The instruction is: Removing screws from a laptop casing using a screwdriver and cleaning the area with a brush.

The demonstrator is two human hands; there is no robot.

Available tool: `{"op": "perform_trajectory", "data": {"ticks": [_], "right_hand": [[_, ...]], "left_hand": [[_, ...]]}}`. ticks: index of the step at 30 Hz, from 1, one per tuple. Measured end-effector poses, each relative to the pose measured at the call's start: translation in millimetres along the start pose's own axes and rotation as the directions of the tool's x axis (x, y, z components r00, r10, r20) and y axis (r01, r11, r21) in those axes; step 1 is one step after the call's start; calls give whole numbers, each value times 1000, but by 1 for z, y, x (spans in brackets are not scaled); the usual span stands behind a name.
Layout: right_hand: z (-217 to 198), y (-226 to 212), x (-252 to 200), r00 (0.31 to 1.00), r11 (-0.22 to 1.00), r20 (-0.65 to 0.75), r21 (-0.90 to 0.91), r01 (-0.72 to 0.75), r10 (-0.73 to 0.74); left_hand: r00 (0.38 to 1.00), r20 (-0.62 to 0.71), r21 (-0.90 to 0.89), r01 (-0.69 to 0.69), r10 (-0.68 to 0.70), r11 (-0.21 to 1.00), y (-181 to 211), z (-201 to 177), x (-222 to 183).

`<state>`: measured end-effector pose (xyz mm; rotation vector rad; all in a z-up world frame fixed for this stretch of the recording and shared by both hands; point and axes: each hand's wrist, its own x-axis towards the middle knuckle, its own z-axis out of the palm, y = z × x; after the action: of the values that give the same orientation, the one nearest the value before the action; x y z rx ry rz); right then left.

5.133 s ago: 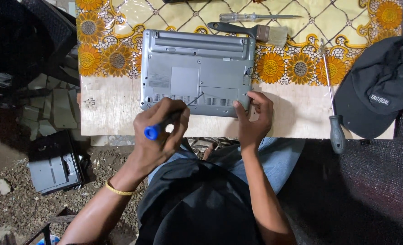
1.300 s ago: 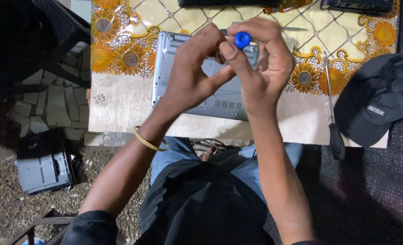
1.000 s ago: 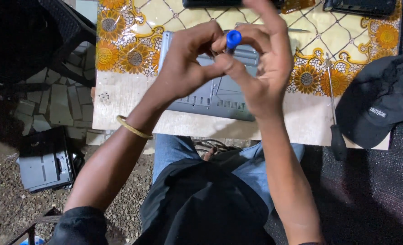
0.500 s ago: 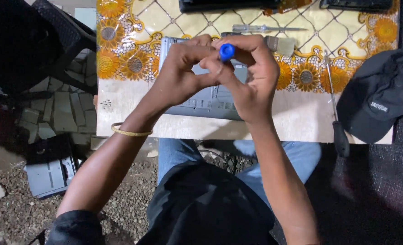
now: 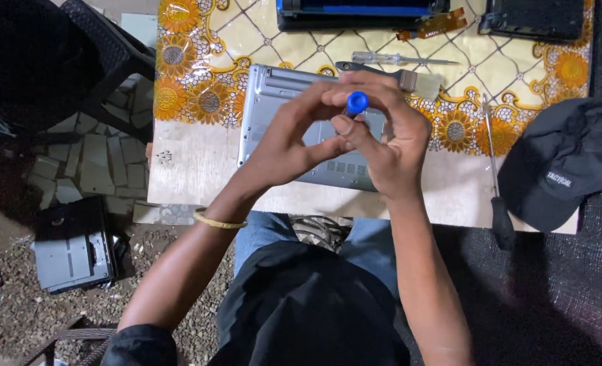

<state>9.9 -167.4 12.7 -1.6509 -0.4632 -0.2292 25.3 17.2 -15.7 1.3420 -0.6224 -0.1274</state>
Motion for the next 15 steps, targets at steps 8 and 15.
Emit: {"op": "perform_trajectory", "data": {"ticks": [8, 15], "right_hand": [[-2, -4, -3, 1000, 1000, -9, -24, 4, -4], [-11, -12, -1, 1000, 1000, 10, -2, -19, 19]], "left_hand": [[984, -140, 369, -51, 109, 928, 14, 16, 3], [964, -216, 357, -71, 156, 931, -5, 23, 3]]}}
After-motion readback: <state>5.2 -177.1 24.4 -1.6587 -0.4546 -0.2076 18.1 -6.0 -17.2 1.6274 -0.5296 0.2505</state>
